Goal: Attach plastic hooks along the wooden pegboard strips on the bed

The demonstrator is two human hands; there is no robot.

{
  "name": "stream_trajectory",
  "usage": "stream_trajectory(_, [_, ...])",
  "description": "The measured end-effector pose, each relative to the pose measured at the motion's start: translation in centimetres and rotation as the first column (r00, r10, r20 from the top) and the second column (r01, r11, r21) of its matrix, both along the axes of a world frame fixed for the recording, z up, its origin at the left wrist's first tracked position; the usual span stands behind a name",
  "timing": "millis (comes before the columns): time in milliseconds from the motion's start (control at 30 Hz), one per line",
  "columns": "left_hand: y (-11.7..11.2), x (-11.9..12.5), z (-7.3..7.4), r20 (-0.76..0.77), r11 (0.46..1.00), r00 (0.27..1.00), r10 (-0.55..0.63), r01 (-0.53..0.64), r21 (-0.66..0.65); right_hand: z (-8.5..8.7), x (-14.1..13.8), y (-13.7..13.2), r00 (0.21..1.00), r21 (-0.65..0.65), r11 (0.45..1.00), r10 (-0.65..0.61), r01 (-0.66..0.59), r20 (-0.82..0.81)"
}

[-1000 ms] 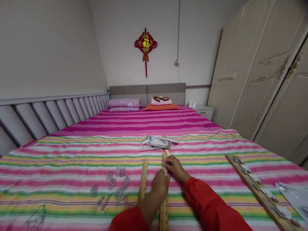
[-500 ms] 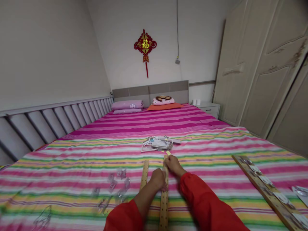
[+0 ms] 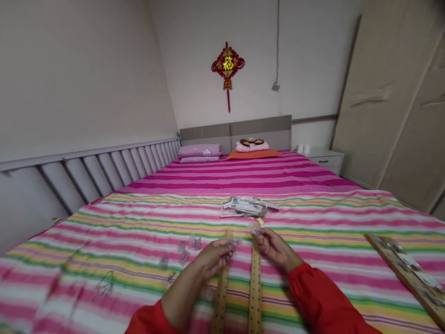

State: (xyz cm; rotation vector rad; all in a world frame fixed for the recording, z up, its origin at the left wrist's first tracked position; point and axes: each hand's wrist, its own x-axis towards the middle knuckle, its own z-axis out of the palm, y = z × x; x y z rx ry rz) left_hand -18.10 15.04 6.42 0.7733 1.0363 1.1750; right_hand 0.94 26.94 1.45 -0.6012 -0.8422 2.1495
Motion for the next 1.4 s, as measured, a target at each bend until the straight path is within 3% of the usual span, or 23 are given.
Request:
stream_trajectory(100, [-2.3,-4.9,0.9,-0.042,0.989,0.988,0.149,-0.147,0.032,0.5,-1.7,-1.5,0.995,-0.058,0.994,0.094,-0.096,-0.022])
stream_trajectory(233, [-3.7,-12.2,-0.4,-0.353,0.932,0.863,0.361,-0.343,0.115,0.9,-4.8,-2.7,0.985,-0.106,0.982,0.165,-0.158,0.054])
stream_trajectory(333, [-3.8,-16.4,-1.7,-0.502,0.898,0.746,0.436,-0.392,0.198,1.3,-7.2,-3.0,0.964,-0.113,0.975,0.21,-0.193,0.163])
stream_trajectory(433, [-3.5,-18.9,-2.6,-0.557,0.895,0.704,0.44,-0.39,0.215,1.5,-9.4,-2.9,0.925,-0.077,0.97,0.245,-0.232,0.291])
stream_trajectory(600, [-2.8,-21.1,-4.2,-0.622,0.922,0.688,0.375,-0.345,0.174,2.0,-12.1,-2.3,0.768,0.04,0.931,0.273,-0.362,0.579])
stream_trajectory(733, [-2.4,-22.2,-5.6,-0.649,0.944,0.694,0.312,-0.302,0.131,2.3,-13.6,-1.4,0.595,0.142,0.863,0.207,-0.485,0.777])
stream_trajectory(867, [-2.2,-22.9,-6.5,-0.663,0.954,0.696,0.278,-0.281,0.105,2.0,-15.2,-0.7,0.44,0.179,0.8,0.116,-0.572,0.89])
stream_trajectory(1000, [-2.5,-23.6,-6.8,-0.682,0.949,0.674,0.284,-0.299,0.099,1.4,-16.6,-0.5,0.341,0.208,0.764,0.016,-0.611,0.94])
stream_trajectory(1100, [-2.9,-24.2,-6.9,-0.703,0.942,0.649,0.292,-0.323,0.093,0.9,-17.1,-0.9,0.328,0.269,0.744,-0.071,-0.611,0.942])
stream_trajectory(1233, [-3.4,-24.3,-7.1,-0.727,0.932,0.616,0.304,-0.351,0.092,1.2,-16.7,-1.6,0.402,0.463,0.704,-0.268,-0.539,0.875])
stream_trajectory(1400, [-3.9,-24.5,-6.9,-0.75,0.901,0.556,0.358,-0.415,0.122,2.1,-12.4,-4.0,0.503,0.729,0.581,-0.536,-0.363,0.678])
